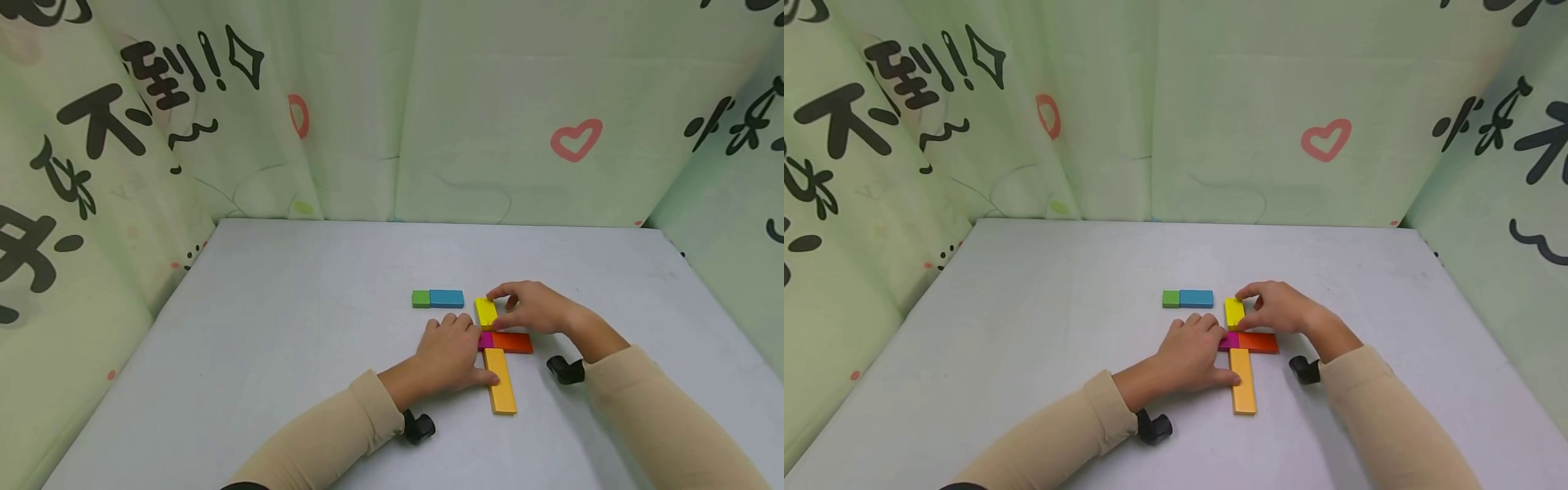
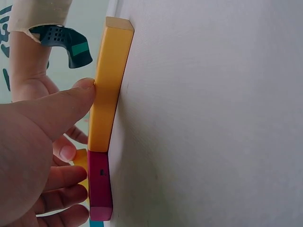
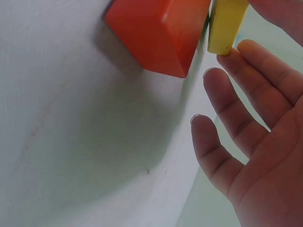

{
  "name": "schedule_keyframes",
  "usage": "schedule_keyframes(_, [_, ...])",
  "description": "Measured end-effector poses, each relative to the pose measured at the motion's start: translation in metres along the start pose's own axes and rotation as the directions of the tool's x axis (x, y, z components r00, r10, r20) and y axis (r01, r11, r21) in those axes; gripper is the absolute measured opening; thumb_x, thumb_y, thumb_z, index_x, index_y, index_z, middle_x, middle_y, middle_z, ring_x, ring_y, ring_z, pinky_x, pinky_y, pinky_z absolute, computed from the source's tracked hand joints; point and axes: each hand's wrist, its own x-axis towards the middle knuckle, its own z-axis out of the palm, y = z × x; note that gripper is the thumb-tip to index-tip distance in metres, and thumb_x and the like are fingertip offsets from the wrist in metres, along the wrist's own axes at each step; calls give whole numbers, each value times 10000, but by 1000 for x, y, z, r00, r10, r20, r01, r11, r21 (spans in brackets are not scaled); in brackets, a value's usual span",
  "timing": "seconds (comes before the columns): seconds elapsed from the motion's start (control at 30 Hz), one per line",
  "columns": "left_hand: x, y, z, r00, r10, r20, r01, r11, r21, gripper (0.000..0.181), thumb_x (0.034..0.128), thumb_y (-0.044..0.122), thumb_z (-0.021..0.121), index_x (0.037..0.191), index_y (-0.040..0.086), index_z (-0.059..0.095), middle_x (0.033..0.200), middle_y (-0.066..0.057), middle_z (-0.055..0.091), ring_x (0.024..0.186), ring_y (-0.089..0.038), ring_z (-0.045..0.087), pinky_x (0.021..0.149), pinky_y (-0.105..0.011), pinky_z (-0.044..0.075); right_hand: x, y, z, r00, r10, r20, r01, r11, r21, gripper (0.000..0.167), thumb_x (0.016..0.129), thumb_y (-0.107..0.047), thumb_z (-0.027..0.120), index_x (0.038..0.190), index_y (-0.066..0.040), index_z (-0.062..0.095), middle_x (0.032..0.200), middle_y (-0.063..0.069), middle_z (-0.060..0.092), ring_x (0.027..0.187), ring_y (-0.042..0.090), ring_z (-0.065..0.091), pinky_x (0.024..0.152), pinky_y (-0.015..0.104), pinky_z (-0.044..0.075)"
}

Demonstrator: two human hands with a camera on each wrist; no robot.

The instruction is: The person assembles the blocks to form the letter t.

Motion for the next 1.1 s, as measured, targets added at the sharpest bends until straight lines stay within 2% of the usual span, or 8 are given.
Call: schedule_keyframes(1.1, [0, -1, 1, 1000, 8, -6, -8, 1000, -10, 764, 785, 770, 626, 1291, 198, 639, 1187, 47, 566, 1041, -128, 478, 823, -323, 427, -2, 0, 5, 1000, 23, -5, -22, 1000, 10, 564, 861, -270, 787, 1348, -58, 598, 1118, 145, 615, 1004, 297, 556, 769, 357, 550])
